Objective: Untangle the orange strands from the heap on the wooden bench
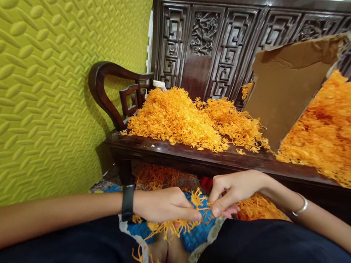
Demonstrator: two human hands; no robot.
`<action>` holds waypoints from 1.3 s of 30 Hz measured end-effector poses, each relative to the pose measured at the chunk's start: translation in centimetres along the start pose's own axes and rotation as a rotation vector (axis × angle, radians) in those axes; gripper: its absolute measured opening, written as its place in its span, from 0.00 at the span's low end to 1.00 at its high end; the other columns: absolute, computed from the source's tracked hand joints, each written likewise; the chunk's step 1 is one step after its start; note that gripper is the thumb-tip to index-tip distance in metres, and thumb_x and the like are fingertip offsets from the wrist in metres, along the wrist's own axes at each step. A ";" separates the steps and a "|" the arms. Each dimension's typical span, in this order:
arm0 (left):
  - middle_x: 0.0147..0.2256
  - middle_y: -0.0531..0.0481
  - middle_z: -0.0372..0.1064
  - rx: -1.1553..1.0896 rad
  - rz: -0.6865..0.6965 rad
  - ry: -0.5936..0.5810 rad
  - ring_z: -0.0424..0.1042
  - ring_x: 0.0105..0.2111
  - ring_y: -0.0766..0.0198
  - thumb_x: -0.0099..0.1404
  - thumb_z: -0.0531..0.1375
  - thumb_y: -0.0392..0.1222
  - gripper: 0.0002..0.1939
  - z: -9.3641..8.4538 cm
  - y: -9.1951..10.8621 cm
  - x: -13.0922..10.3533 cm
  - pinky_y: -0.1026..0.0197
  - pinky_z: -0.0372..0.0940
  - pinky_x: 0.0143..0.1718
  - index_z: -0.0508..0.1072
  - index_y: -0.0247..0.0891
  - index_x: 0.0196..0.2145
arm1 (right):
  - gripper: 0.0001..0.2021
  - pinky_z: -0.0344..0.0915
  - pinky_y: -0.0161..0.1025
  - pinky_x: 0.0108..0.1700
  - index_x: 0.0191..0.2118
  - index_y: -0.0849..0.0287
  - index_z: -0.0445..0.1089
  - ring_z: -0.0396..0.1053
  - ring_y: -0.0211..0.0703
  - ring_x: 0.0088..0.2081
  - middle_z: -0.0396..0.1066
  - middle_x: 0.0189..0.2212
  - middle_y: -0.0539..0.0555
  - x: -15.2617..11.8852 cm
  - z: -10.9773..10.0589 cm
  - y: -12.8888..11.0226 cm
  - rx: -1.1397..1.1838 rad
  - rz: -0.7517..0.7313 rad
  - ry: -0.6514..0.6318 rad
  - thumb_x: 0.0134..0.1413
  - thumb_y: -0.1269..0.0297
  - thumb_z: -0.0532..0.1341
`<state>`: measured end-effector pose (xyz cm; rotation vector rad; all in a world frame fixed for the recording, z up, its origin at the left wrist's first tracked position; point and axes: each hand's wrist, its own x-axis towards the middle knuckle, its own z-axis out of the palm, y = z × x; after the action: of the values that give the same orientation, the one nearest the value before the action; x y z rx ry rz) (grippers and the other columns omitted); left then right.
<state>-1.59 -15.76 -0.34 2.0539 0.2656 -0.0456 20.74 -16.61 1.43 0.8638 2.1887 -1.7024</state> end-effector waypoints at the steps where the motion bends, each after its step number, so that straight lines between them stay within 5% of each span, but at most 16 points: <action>1: 0.17 0.59 0.41 -0.006 -0.007 0.002 0.43 0.18 0.74 0.65 0.49 0.49 0.23 0.0 0.0 0.0 0.65 0.43 0.20 0.50 0.37 0.17 | 0.22 0.56 0.28 0.21 0.23 0.67 0.65 0.57 0.29 0.17 0.59 0.15 0.47 0.0 0.0 0.1 0.000 -0.004 -0.006 0.53 0.49 0.56; 10: 0.16 0.58 0.43 -0.017 -0.050 0.002 0.43 0.18 0.73 0.64 0.50 0.53 0.25 0.3 -0.3 0.1 0.64 0.43 0.20 0.52 0.37 0.16 | 0.22 0.57 0.28 0.24 0.23 0.66 0.65 0.56 0.28 0.18 0.59 0.16 0.47 0.7 0.0 0.6 0.086 -0.016 -0.064 0.54 0.49 0.56; 15: 0.16 0.59 0.44 -0.069 -0.107 -0.001 0.44 0.18 0.73 0.63 0.50 0.56 0.26 -0.3 -1.4 -1.1 0.64 0.43 0.20 0.53 0.36 0.15 | 0.23 0.57 0.30 0.23 0.23 0.66 0.67 0.58 0.31 0.18 0.61 0.16 0.48 -0.6 -0.1 3.3 0.028 0.115 -0.121 0.50 0.46 0.58; 17: 0.16 0.59 0.41 -0.116 -0.129 0.133 0.42 0.18 0.73 0.63 0.49 0.58 0.27 -0.7 -2.5 -1.8 0.64 0.41 0.20 0.50 0.37 0.15 | 0.24 0.59 0.32 0.24 0.25 0.67 0.69 0.61 0.33 0.19 0.63 0.17 0.50 -1.7 -0.3 4.5 -0.009 0.113 0.046 0.52 0.46 0.56; 21: 0.15 0.59 0.42 -0.156 -0.190 0.121 0.42 0.17 0.73 0.60 0.50 0.60 0.27 -1.2 -3.9 -2.0 0.64 0.40 0.19 0.50 0.37 0.15 | 0.22 0.63 0.37 0.37 0.34 0.64 0.72 0.67 0.41 0.32 0.69 0.28 0.55 -3.4 -1.7 4.9 -0.265 -0.002 0.841 0.57 0.49 0.51; 23: 0.15 0.59 0.44 -0.183 -0.206 0.104 0.44 0.17 0.74 0.59 0.51 0.62 0.28 -1.2 -3.7 -1.5 0.65 0.41 0.18 0.51 0.37 0.15 | 0.19 0.62 0.40 0.44 0.37 0.61 0.72 0.67 0.45 0.39 0.70 0.36 0.57 -3.6 -3.2 4.5 -0.395 -0.014 1.135 0.57 0.51 0.52; 28: 0.14 0.59 0.48 -0.172 -0.266 0.042 0.47 0.14 0.75 0.57 0.51 0.64 0.29 -0.9 -3.0 -0.5 0.66 0.44 0.16 0.53 0.37 0.15 | 0.22 0.62 0.49 0.49 0.49 0.61 0.67 0.67 0.51 0.43 0.70 0.42 0.60 -3.3 -9.8 5.1 -0.495 0.025 1.469 0.52 0.54 0.56; 31: 0.14 0.58 0.52 -0.160 -0.278 -0.009 0.50 0.14 0.75 0.57 0.51 0.64 0.28 -0.5 -3.1 -0.4 0.67 0.46 0.15 0.56 0.36 0.15 | 0.31 0.61 0.53 0.51 0.58 0.60 0.56 0.64 0.55 0.49 0.65 0.50 0.62 -2.9 -14.0 5.6 -0.489 0.001 1.465 0.48 0.57 0.59; 34: 0.15 0.57 0.54 -0.167 -0.268 -0.006 0.51 0.14 0.75 0.58 0.51 0.63 0.28 -0.3 -3.0 -0.8 0.68 0.47 0.16 0.57 0.36 0.16 | 0.43 0.59 0.53 0.53 0.63 0.55 0.42 0.56 0.56 0.56 0.51 0.60 0.62 -2.0 -15.8 4.3 -0.371 -0.056 1.409 0.42 0.58 0.64; 37: 0.15 0.58 0.50 -0.175 -0.265 0.044 0.47 0.14 0.75 0.58 0.51 0.63 0.28 -0.4 -2.7 -1.2 0.67 0.45 0.16 0.54 0.36 0.15 | 0.29 0.61 0.49 0.52 0.55 0.57 0.57 0.62 0.51 0.52 0.58 0.55 0.61 -0.3 -14.2 1.3 -0.277 -0.158 1.356 0.47 0.54 0.61; 39: 0.14 0.59 0.49 -0.178 -0.284 0.062 0.46 0.14 0.75 0.58 0.51 0.63 0.28 -0.5 -2.6 -1.4 0.66 0.44 0.16 0.53 0.37 0.15 | 0.20 0.64 0.45 0.47 0.43 0.61 0.67 0.67 0.46 0.44 0.68 0.45 0.60 1.3 -11.3 -0.9 -0.254 -0.199 1.063 0.55 0.49 0.52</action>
<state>-3.56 -14.34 -2.14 1.8300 0.5780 -0.1278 21.05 -5.74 4.74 1.8010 3.1111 -1.0448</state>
